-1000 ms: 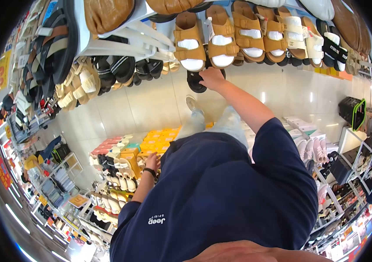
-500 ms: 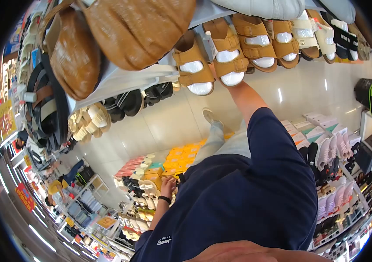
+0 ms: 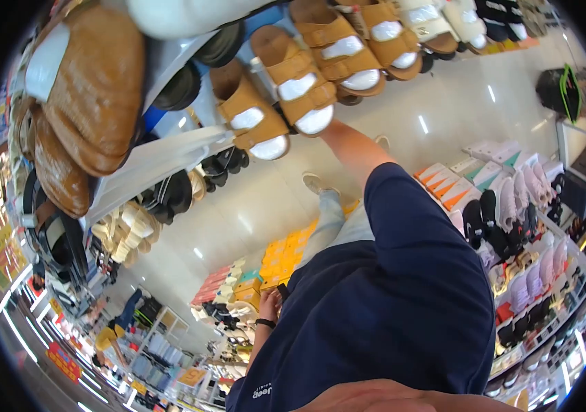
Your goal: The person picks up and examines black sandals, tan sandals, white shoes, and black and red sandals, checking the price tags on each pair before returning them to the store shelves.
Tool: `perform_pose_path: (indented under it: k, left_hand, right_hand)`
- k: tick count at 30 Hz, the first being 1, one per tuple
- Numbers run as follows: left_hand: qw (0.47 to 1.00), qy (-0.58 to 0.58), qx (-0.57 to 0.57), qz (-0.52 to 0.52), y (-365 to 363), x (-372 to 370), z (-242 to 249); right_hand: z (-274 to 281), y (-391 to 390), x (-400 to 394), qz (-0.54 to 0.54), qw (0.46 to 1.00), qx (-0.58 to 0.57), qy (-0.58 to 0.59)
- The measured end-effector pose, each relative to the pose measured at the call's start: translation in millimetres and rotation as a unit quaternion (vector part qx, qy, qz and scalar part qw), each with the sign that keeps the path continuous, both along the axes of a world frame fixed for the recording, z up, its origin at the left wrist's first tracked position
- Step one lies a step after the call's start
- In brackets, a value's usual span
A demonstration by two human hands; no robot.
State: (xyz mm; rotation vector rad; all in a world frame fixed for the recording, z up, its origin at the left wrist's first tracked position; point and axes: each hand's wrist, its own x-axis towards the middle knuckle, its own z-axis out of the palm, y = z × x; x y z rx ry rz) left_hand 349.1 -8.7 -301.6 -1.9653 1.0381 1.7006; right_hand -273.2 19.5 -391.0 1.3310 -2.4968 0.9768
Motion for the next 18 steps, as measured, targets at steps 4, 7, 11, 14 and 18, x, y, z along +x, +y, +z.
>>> perform_pose_path:
  k: [4, 7, 11, 14, 18]
  left_hand:
    - [1.000, 0.019, -0.018, 0.008, -5.4, -18.7, 1.0]
    - [0.999, 0.034, 0.001, -0.011, -9.9, -24.5, -11.0]
    - [0.988, 0.046, -0.007, -0.150, -17.4, -58.3, -16.4]
    - [0.978, 0.055, -0.020, -0.202, -18.3, -108.2, -14.6]
    - [0.968, 0.054, -0.035, -0.241, -18.9, -167.3, -16.5]
  right_hand:
    - [-36.6, 14.0, 20.2, 0.022, 0.997, -0.004, -0.078]
    - [-76.3, 64.0, 78.9, 0.155, 0.954, 0.256, -0.020]
    - [-79.0, 155.2, 139.7, 0.195, 0.890, 0.378, -0.166]
    - [-132.2, 248.1, 195.9, 0.027, 0.819, 0.430, -0.378]
    - [-89.5, 316.9, 161.0, -0.100, 0.734, 0.453, -0.496]
